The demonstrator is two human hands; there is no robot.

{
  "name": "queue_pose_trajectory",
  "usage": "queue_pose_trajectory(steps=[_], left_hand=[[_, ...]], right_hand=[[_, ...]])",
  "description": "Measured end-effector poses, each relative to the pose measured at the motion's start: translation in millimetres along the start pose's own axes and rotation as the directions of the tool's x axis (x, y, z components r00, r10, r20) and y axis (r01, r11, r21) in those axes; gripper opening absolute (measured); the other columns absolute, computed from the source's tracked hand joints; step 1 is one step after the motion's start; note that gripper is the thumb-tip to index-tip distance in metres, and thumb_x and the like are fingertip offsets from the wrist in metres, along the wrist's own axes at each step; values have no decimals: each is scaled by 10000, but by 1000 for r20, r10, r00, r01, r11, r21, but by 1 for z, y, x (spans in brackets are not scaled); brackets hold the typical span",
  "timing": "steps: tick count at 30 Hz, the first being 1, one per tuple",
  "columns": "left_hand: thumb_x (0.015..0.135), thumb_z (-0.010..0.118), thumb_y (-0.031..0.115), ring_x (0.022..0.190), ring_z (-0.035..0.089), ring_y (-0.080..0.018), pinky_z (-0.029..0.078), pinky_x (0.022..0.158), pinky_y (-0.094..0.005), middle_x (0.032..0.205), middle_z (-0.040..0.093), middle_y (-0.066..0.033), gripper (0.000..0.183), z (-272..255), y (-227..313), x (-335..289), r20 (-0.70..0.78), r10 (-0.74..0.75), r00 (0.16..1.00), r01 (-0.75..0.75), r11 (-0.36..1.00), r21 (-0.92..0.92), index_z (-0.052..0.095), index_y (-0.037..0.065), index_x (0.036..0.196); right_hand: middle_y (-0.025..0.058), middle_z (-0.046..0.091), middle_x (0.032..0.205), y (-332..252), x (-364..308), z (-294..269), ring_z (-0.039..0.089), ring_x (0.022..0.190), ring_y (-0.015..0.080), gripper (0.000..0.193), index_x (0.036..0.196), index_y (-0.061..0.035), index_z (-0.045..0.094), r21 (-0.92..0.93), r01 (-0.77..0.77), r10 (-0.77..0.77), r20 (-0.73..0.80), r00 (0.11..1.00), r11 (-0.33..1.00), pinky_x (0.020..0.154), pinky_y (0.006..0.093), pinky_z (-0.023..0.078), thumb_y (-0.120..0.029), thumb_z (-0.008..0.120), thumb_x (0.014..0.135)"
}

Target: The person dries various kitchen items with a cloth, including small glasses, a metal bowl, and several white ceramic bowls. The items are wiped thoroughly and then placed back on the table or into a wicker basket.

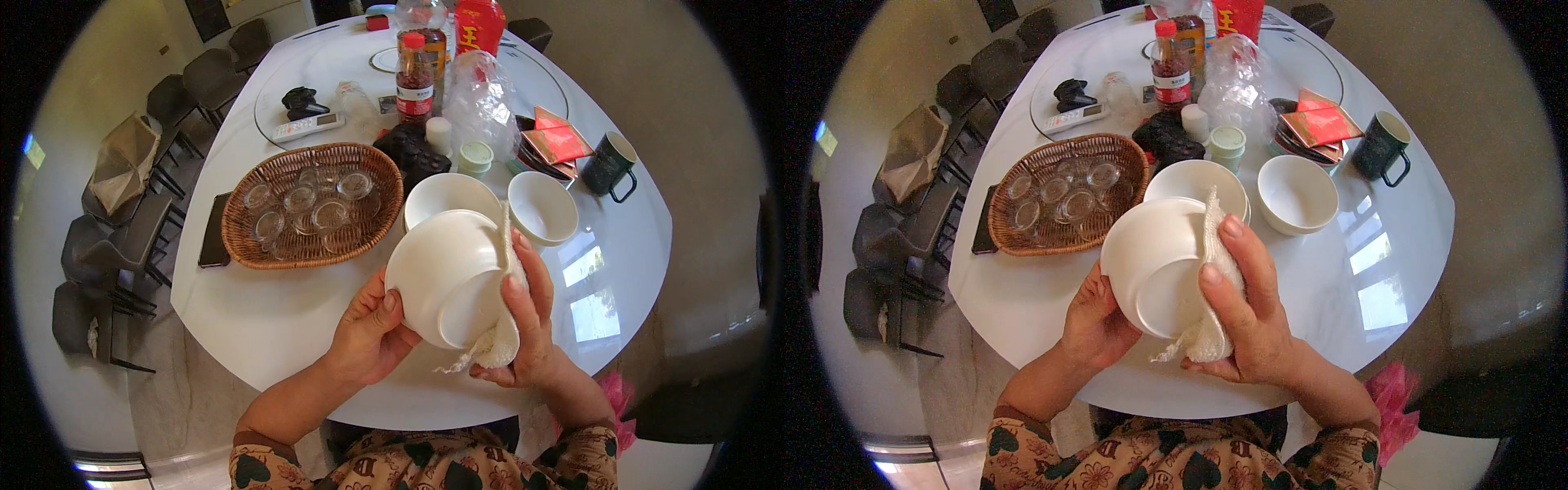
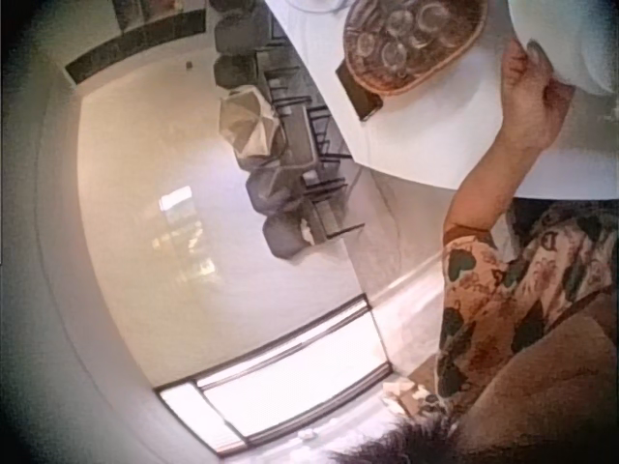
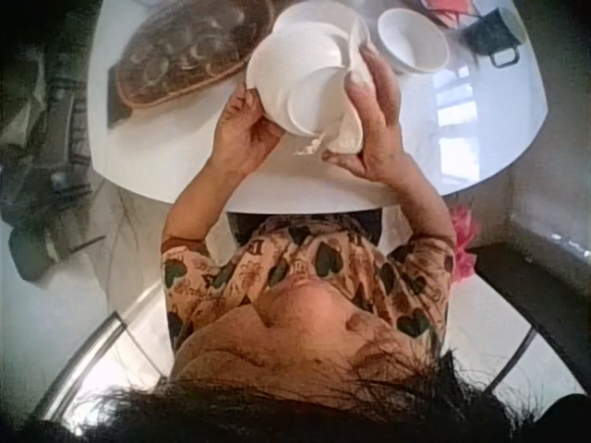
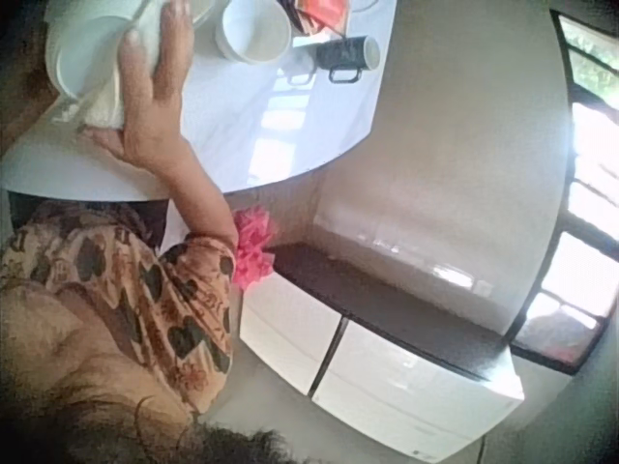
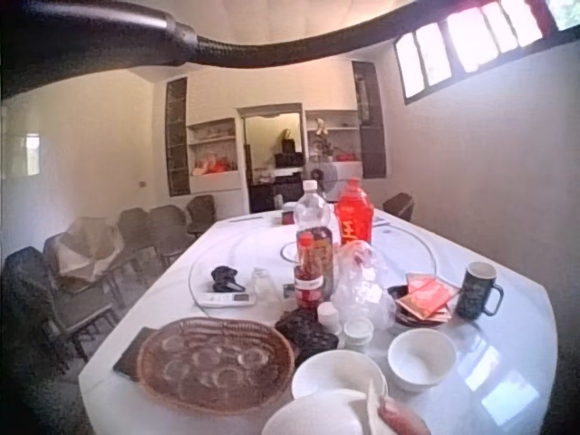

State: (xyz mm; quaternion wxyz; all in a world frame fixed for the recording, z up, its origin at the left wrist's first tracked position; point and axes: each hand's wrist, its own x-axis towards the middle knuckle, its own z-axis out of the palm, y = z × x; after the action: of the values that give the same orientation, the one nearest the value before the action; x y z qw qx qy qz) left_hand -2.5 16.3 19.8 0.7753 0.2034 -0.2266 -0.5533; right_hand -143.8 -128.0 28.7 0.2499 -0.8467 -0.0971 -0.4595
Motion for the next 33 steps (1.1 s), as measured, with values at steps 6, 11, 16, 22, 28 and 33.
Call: queue_pose_trajectory(steps=[6,11,16,22,28,33], left_hand=[[927,550,240,1184,496,-173,398,1025,-377,1285,517,-28,453,-2,6,1,-99,84,992,-86,996,-23,409,119,1340],[916,566,127,1149,510,-152,405,1007,-350,1263,527,-53,426,-3,-7,2,11,-6,1000,6,1000,23,430,72,1316],[877,535,-7,1034,549,-111,452,915,-296,1109,593,-38,368,1,-16,-9,184,24,983,-96,915,392,485,47,1237],[807,582,-39,933,606,-143,481,831,-293,1029,641,-85,363,0,-13,-7,280,83,956,-265,653,710,523,24,1160],[773,647,-44,849,640,-330,502,708,-347,952,646,-176,351,-4,-18,-7,435,-74,898,-359,451,817,577,3,1114],[784,651,-35,810,636,-339,497,686,-355,928,645,-185,301,-2,-14,-5,442,-40,896,-357,526,772,589,-8,1077]], right_hand=[[211,478,1187,-13,-6,-8,544,994,318,335,1104,-36,614,-216,-164,166,-9,986,962,826,369,466,-109,671,783],[165,546,1101,-12,-15,-16,541,1031,271,397,1173,-64,524,124,-237,266,-333,905,963,866,415,453,-250,632,839],[8,624,1135,-43,3,8,493,1170,224,329,1133,-335,564,-483,304,-76,435,897,821,1033,611,262,-309,651,817],[56,630,1130,-40,3,5,454,1218,316,232,1043,-161,618,-484,125,-22,214,977,866,1050,624,245,-253,634,831],[216,587,1096,-8,-10,-20,616,960,280,420,1181,65,477,205,-499,539,-289,791,842,830,365,510,-293,476,961],[196,630,927,28,-34,-25,640,810,274,442,1145,72,492,661,-608,862,-121,491,439,779,352,525,-321,509,941]])
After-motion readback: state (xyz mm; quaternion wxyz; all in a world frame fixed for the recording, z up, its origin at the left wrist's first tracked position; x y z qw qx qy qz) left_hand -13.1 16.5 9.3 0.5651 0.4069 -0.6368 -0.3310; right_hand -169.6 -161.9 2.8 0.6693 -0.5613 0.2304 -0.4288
